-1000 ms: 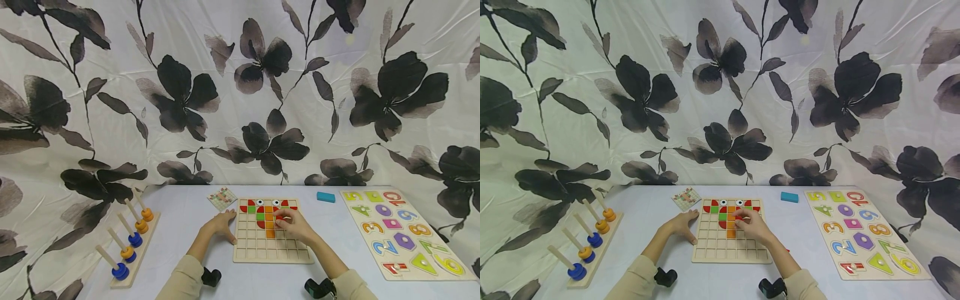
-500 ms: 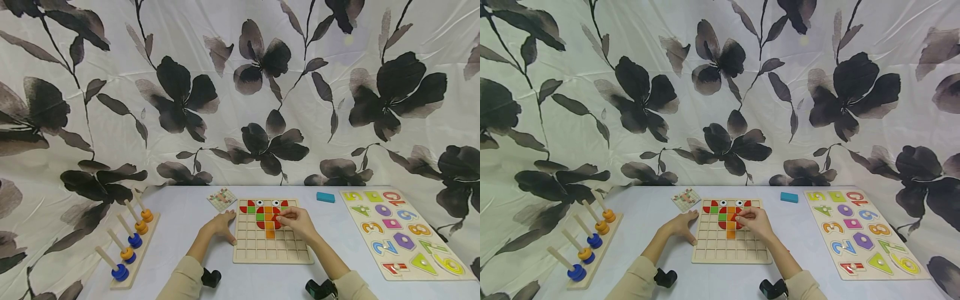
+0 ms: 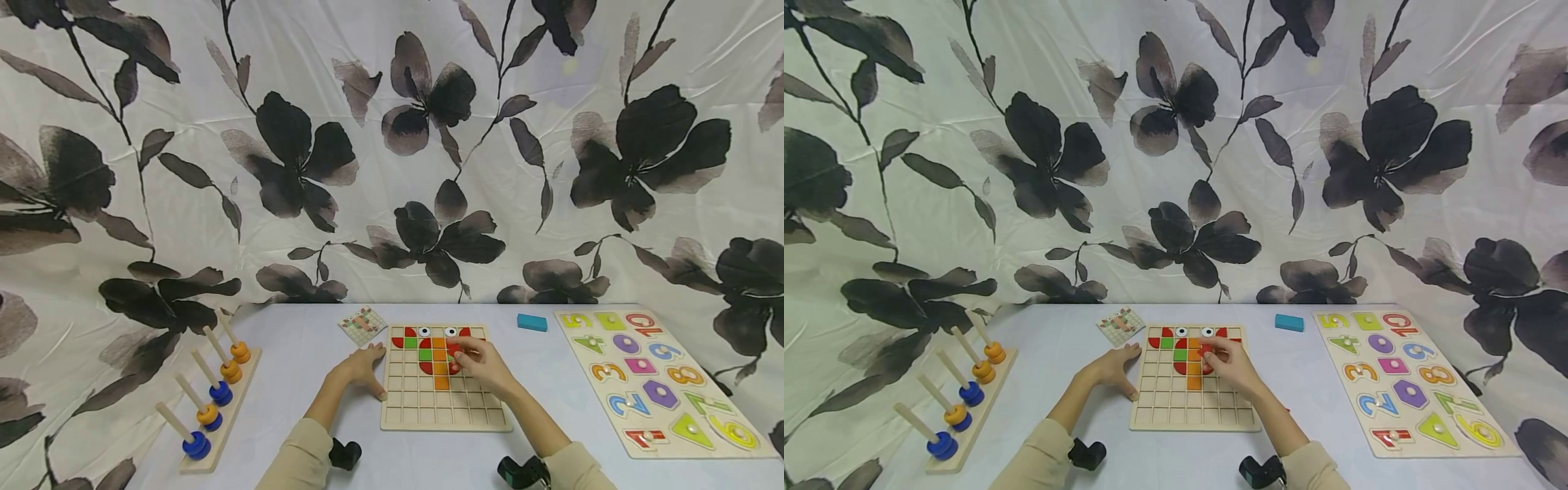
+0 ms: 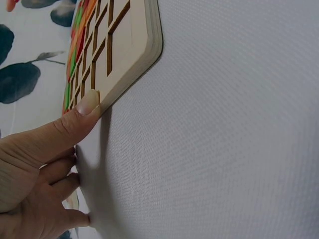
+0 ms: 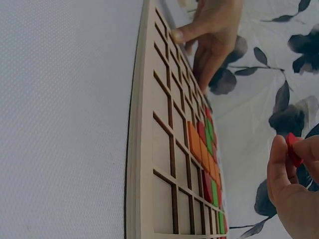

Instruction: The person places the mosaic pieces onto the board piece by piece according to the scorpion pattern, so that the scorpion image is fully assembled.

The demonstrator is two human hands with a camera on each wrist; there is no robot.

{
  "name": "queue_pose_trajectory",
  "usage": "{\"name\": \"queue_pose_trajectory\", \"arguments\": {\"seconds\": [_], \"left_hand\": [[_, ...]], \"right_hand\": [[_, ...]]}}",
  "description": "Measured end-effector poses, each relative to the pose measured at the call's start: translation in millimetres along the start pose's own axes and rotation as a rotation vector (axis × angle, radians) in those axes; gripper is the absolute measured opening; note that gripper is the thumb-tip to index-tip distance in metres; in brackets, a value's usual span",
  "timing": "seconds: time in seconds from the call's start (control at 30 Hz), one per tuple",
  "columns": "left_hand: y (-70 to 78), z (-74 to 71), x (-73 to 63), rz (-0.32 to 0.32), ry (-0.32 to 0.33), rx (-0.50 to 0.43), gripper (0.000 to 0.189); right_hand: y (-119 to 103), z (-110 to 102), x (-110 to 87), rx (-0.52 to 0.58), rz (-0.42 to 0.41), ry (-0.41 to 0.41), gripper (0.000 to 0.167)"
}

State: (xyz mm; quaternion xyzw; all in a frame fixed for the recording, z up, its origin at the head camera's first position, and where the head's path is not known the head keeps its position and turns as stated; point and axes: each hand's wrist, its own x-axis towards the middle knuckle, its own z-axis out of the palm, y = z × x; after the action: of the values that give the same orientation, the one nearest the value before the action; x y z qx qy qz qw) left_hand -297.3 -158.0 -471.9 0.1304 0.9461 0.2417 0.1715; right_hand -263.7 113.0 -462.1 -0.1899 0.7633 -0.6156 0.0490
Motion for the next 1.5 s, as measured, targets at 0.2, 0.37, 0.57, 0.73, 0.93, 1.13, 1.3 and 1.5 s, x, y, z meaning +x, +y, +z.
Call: {"name": "queue_pose_trajectory", "arguments": {"seconds": [0.2,0.37,0.57,0.73,0.93,1.13,1.3,1.5], "left_hand": [[0.5,-0.5,-0.5,-0.006,0.003,0.008,0.097],[0.9,-0.2,-1.1,-0.006,0.01,0.009,0.097],[1.0,-0.1,-1.6,-0.005,0.011,0.013,0.096],[2.1,-0.3,-2.3,-0.014,0.007,0.01,0.098],[-3.8,0.4,2.9,-0.008,0.002,0.013,0.102],[0.3,-1.6,-0.2,-0.016,-0.003,0.005,0.099],[2.2,-1.8,-2.3,-0.01,0.004,0.025,0.097],[0.7,0.0,-0.9,-0.003,0.005,0.007,0.097]], "right_hand": [[0.0,2.8,-0.6,-0.004,0.028,0.087,0.027],[-0.4,2.7,-1.4,0.02,0.038,0.089,0.028],[-1.5,3.9,-1.2,0.035,0.06,0.104,0.027],[0.6,7.7,-2.1,-0.011,0.096,0.145,0.023],[11.2,13.1,-6.7,-0.176,0.042,0.023,0.017],[19.4,26.1,-11.8,-0.461,-0.065,-0.113,0.006],[17.5,34.2,-14.3,-0.561,-0.092,-0.122,0.007],[13.5,36.8,-16.6,-0.671,-0.13,-0.132,0.006]]}}
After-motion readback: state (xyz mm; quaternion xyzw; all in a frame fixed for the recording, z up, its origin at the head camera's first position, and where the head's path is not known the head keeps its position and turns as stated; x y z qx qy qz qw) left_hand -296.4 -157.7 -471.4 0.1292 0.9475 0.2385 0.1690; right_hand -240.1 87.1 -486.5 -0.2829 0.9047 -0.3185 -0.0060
